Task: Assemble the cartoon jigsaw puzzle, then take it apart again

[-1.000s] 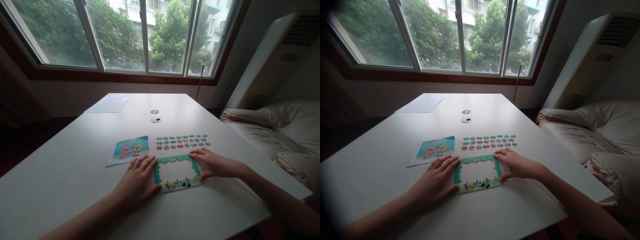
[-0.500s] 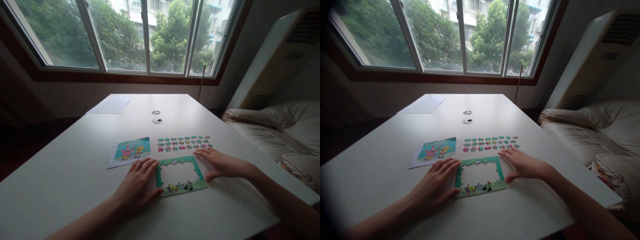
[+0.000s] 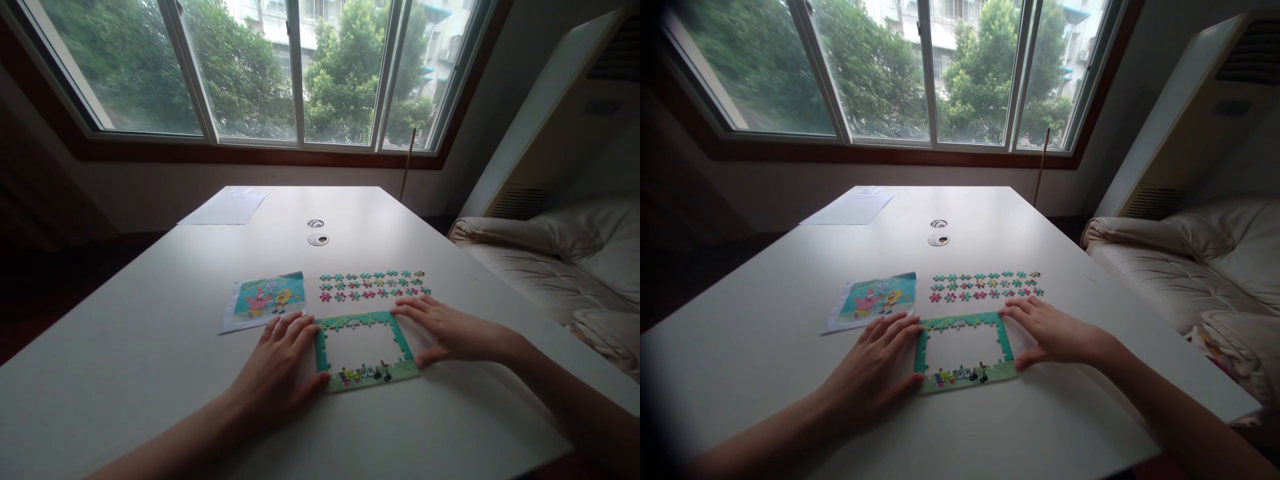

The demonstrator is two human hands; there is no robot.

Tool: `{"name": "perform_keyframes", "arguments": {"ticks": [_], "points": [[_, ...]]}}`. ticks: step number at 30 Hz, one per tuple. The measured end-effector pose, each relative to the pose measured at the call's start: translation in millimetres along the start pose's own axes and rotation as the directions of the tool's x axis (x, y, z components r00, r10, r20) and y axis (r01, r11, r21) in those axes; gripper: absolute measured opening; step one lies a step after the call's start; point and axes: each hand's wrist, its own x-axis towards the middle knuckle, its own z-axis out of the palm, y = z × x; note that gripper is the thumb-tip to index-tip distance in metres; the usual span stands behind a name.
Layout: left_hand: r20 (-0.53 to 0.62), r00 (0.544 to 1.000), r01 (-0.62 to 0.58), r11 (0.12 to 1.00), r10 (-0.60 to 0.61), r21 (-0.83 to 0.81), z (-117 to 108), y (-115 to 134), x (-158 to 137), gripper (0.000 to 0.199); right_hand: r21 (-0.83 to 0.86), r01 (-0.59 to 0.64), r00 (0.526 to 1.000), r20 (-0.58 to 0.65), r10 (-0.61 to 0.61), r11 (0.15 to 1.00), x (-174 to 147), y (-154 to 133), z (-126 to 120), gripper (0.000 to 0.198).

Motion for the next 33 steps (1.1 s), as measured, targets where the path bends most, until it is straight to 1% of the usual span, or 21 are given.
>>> {"name": "perform_keyframes", "arguments": {"ticks": [4, 12, 16, 18, 21, 23, 25, 29, 31, 33], "points": [[-0.016, 0.999, 0.038, 0.999, -0.037, 0.037, 4.5, -1.5, -1.8, 0.063, -0.005, -0.01, 1.0, 0.0, 0.01, 1.0, -0.9, -0.9, 1.3, 0.083], [-0.037, 0.999, 0.014, 0.998, -0.012, 0.064, 8.2, -3.7, -1.9, 0.064, -0.001, -0.021, 1.0, 0.006, 0.021, 1.0, -1.9, -1.3, 1.6, 0.086], [-0.08, 0.997, -0.008, 0.998, 0.013, 0.066, 6.7, -3.5, -1.2, 0.064, -0.02, -0.009, 1.0, 0.013, 0.009, 1.0, -2.4, -3.2, -1.2, 0.085], [-0.106, 0.994, -0.026, 0.998, 0.032, 0.062, 5.3, -2.0, -1.1, 0.059, -0.037, -0.006, 1.0, 0.021, 0.007, 0.999, -2.9, -5.6, -3.0, 0.086], [-0.145, 0.988, -0.054, 0.997, 0.06, 0.047, 3.9, 2.0, -1.6, 0.042, -0.052, -0.019, 0.999, 0.026, 0.021, 0.998, -3.5, -8.6, -2.9, 0.084], [-0.182, 0.981, -0.069, 0.997, 0.072, 0.024, 4.0, 4.5, -1.8, 0.032, -0.061, -0.032, 0.999, 0.017, 0.033, 0.998, -3.5, -9.1, -0.4, 0.083], [-0.211, 0.974, -0.08, 0.997, 0.079, 0.002, 4.5, 6.1, -1.8, 0.026, -0.066, -0.041, 0.999, -0.001, 0.041, 0.997, -3.0, -8.9, 2.6, 0.083], [-0.22, 0.97, -0.101, 0.995, 0.101, 0.014, 5.1, 6.6, -1.5, 0.022, -0.059, -0.049, 0.999, -0.005, 0.049, 0.997, -1.5, -9.0, 4.9, 0.084], [-0.22, 0.97, -0.095, 0.994, 0.105, 0.056, 5.5, 6.4, -1.8, 0.023, -0.06, -0.055, 0.998, 0.005, 0.055, 0.997, -1.2, -9.7, 4.0, 0.084], [-0.218, 0.972, -0.06, 0.991, 0.086, 0.123, 6.6, 6.2, -2.8, 0.028, -0.062, -0.06, 0.998, 0.01, 0.061, 0.996, -1.4, -10.0, 3.2, 0.084]]}}
